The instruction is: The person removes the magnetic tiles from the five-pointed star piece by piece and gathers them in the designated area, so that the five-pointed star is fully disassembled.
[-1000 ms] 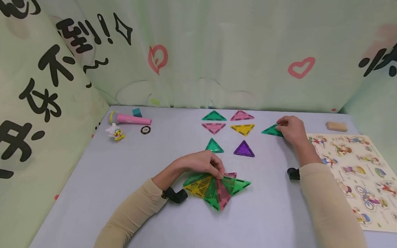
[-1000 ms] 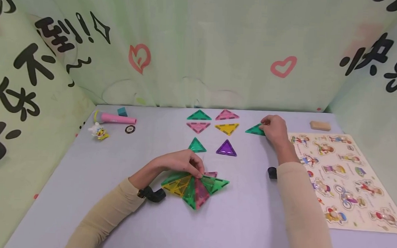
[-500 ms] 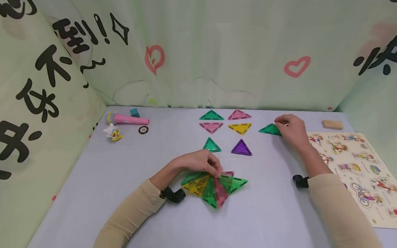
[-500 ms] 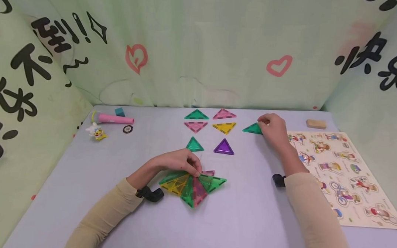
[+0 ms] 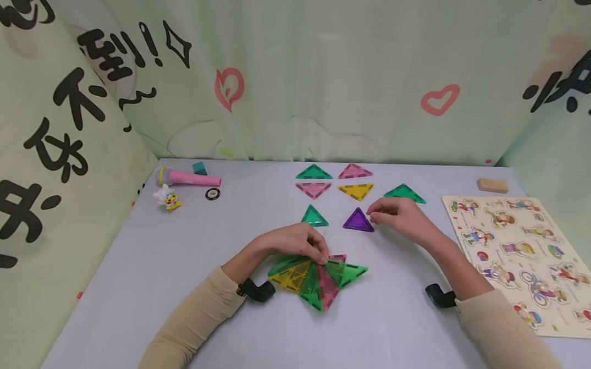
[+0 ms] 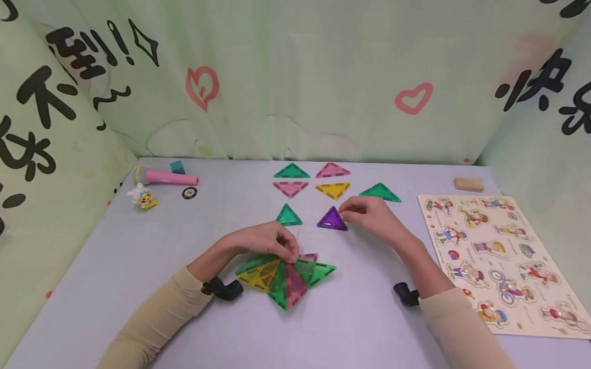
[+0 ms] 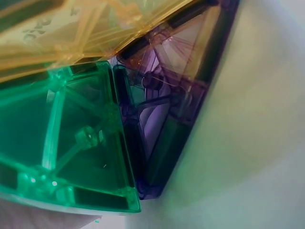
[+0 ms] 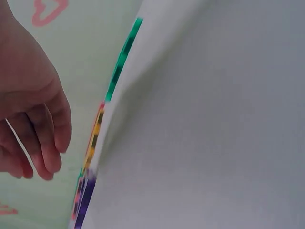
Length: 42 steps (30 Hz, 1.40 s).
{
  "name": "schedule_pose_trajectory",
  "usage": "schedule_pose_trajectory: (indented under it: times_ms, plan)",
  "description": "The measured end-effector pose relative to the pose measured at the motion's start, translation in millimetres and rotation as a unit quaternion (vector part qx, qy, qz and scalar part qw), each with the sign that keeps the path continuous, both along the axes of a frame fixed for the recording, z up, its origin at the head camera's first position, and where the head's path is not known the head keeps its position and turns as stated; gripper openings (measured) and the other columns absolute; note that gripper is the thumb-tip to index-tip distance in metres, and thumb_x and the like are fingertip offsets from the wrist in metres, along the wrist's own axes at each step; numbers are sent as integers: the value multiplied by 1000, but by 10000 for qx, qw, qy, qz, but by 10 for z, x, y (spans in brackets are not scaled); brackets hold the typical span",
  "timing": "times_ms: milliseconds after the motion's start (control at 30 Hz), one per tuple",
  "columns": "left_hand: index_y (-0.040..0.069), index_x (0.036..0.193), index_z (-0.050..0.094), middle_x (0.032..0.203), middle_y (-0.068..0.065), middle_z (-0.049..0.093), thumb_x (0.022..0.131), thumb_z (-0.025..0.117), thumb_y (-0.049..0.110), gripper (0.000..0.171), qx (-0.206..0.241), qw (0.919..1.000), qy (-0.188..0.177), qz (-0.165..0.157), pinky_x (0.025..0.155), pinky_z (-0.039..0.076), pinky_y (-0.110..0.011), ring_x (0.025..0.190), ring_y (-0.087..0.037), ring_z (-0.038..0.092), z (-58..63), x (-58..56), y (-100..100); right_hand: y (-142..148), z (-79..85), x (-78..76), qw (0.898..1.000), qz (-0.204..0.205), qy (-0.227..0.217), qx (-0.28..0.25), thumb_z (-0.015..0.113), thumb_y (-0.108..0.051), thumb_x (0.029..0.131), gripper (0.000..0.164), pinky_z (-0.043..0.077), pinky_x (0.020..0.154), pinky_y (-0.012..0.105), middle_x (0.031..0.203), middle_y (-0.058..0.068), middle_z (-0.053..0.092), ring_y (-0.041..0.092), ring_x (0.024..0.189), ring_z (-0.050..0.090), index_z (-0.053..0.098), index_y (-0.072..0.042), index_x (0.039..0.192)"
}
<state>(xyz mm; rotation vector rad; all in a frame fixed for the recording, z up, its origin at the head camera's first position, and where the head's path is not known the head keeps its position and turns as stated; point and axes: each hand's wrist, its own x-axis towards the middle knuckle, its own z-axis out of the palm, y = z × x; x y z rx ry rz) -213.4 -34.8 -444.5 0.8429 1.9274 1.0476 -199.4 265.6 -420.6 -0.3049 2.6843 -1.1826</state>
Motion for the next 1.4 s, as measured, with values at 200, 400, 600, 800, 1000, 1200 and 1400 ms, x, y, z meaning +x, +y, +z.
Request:
schedule_pose_trajectory:
  times_ms: [200,400,600,800,1000,1200,1400]
  plan:
    - [14,91,76,89,4,74,90,69,17,8,64,10000,-71,2,84,49,-24,88,-8,60,-16,-1,-2,-237,-17,165,9948,860,-512,-177,66,-27,96,21,52,82,29,98,6,72,22,91,63,72,-9,106]
    - [14,92,76,88,4,73,91,68,17,9,101,9999,-28,34,84,49,-24,86,-8,60,-24,12,-25,-342,-31,285,9846,1478,-862,-355,67,-23,95,20,50,82,29,96,6,72,22,90,64,70,-6,105]
    - [12,93,76,89,3,73,91,66,15,10,192,9998,5,57,83,51,-24,85,-9,61,-25,40,-8,-351,-52,438,9747,1832,-1197,-450,65,-18,95,14,52,78,27,93,4,71,17,83,64,70,-9,104]
    - [13,94,76,90,3,73,92,69,17,9,190,9996,35,216,83,50,-24,85,-9,61,-34,59,-23,-408,-65,505,9697,2047,-1294,-324,70,-13,90,11,48,68,26,78,-1,66,11,71,56,70,-12,101]
    - [15,95,76,89,3,72,92,70,22,10,31,9991,124,416,82,49,-25,83,-10,59,7,105,-104,-466,-84,506,9749,1902,-1084,-398,69,-12,91,7,49,68,25,79,2,69,11,71,58,71,-10,97]
    - [18,93,75,87,6,70,90,72,27,10,-169,9981,317,509,80,46,-25,82,-9,56,29,138,-165,-473,-81,529,9836,1592,-745,-404,67,-10,92,8,50,72,24,87,2,71,12,78,60,73,-10,97]
    - [16,93,76,84,5,70,90,72,26,12,-140,9973,220,685,78,46,-25,82,-10,56,39,152,-196,-517,-24,576,9885,1467,-284,-248,66,-9,93,11,52,74,24,91,1,73,11,80,63,74,-12,99]
